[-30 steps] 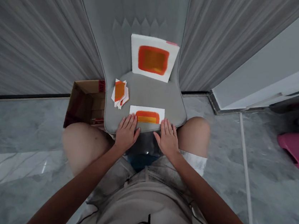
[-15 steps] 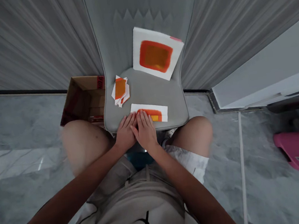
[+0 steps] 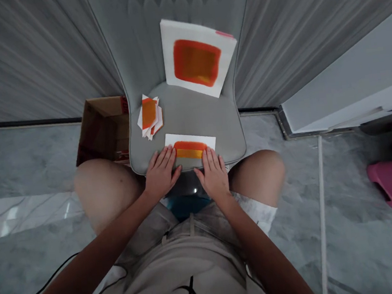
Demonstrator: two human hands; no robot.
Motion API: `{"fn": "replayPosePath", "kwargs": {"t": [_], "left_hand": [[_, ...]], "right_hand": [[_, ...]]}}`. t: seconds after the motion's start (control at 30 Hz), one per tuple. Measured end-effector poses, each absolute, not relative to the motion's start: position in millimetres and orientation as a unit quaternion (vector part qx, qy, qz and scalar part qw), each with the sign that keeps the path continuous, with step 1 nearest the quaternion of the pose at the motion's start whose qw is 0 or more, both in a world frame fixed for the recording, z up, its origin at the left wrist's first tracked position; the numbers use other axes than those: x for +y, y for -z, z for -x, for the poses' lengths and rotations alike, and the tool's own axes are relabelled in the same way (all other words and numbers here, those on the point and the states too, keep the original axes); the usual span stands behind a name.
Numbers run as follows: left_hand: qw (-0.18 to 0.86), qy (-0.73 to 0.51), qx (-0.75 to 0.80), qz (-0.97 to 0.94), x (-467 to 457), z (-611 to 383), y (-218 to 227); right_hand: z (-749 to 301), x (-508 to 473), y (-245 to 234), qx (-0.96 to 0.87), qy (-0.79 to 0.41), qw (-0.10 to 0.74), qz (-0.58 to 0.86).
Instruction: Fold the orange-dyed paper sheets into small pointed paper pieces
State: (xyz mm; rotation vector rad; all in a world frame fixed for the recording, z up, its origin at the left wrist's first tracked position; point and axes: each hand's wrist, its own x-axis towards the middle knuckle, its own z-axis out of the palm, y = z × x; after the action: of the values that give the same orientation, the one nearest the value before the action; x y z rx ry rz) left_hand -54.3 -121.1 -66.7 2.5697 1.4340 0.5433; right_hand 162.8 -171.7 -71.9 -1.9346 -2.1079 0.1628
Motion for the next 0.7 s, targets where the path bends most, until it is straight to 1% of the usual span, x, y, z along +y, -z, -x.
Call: {"fn": "replayPosePath", "kwargs": {"t": [0.17,0.37,0.47,0.57,0.63,0.67,0.7], "left_hand": [[0.072,-0.161,0.503,-0.846,-123.0,51.3,62.0],[0.048,-0.167,0.549,-0.817,-122.4,47.8,68.1],[0.066,-0.171,0.558,-0.810,-119.3,44.1,66.4],[0.121,-0.207,0.559,-0.793,-125.2,43.8,45.5],[0.159,-0.266,0.582,-0.752,-138.7,46.7,16.9],[0.171,-0.296,0.607,-0.718,-147.7,49.4,-0.1],[0.197,-0.292,0.617,-0.704,-157.0,52.8,-17.2]], "right_hand": [[-176.5,-179.5,73.9,-0.710,-0.037,0.119,0.693],[-173.8,-176.6,74.8,-0.702,-0.056,0.156,0.693],[-173.2,-173.3,73.8,-0.696,-0.081,0.180,0.691],[-176.4,-172.0,59.8,-0.679,-0.119,0.231,0.687],[-186.2,-176.2,39.8,-0.647,-0.146,0.295,0.688],[-194.3,-180.4,27.9,-0.612,-0.154,0.341,0.696],[-204.4,-185.8,16.0,-0.587,-0.163,0.372,0.701]]}}
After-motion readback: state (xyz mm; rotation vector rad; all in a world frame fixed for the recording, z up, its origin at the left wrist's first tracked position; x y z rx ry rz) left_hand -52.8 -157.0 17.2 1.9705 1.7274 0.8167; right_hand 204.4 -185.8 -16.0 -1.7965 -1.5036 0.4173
